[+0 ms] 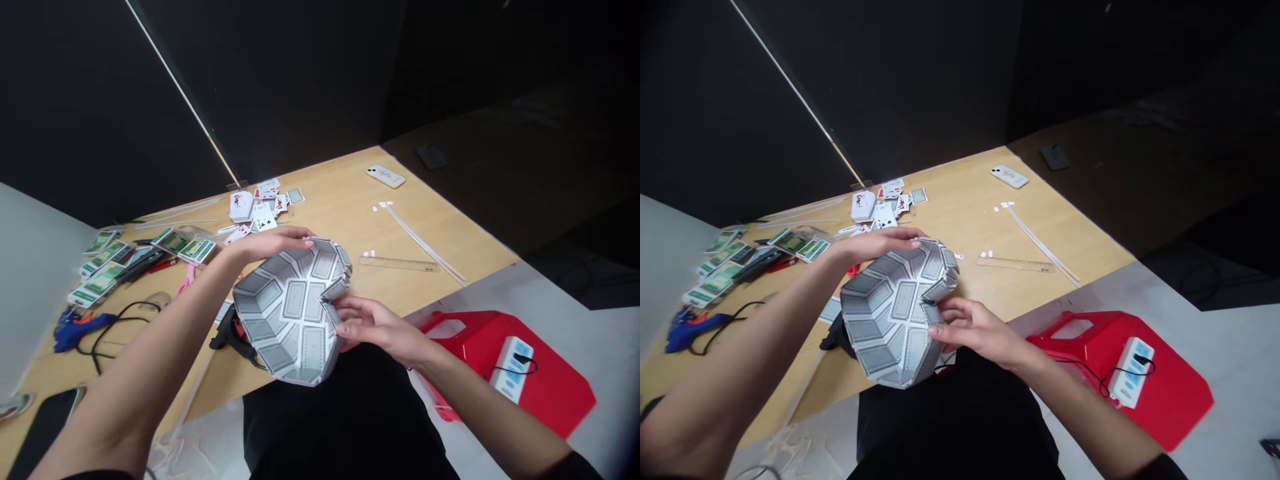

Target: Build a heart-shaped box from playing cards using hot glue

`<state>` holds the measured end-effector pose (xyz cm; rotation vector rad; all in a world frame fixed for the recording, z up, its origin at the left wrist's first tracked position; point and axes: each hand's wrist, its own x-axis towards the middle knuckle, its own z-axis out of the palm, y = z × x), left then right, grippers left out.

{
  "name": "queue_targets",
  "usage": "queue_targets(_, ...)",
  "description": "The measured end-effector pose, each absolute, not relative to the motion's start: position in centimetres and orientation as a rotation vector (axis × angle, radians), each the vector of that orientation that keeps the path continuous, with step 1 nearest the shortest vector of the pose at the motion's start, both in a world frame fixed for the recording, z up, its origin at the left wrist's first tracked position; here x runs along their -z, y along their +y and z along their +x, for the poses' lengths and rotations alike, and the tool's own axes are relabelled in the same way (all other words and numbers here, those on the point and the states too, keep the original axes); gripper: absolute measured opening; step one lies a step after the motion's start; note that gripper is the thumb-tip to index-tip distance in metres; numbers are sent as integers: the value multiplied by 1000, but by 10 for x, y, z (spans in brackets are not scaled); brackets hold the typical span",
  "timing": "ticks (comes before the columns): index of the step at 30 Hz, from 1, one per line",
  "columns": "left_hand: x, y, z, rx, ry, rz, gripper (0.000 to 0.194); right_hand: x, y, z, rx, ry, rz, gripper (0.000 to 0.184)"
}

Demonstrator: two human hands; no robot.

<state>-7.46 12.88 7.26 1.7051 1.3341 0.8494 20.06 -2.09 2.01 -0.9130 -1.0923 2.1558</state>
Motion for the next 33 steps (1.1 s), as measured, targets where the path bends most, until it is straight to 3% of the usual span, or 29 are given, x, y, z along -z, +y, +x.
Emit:
queue_targets(1, -75, 140, -69, -366, 1222, 1891, 41, -18, -24, 195, -2137, -1032, -935, 56)
queue_targets(2, -76, 151, -63, -227, 1194, 1945, 46, -16, -26, 190, -2110, -980, -956, 55)
queue_targets(10, -60, 220, 22, 105, 1274, 2216, 45, 6, -24, 156, -1904, -605, -1016, 51)
queue_targets(15, -74, 203, 47, -76, 1303, 2444, 45, 10, -15, 142, -1720, -406, -1004, 54)
queue_targets(21, -88, 120, 1, -212, 1127, 2592, 27, 8, 6, 135, -1579, -345, -947, 43)
queue_targets(26, -67, 67, -31, -225, 1017, 2549, 26, 10, 17, 133, -1594, -294, -911, 46)
queue_targets(33, -47, 81, -49, -395, 1078, 2540, 12, 15, 0, 130, -1787, -146, -842, 44)
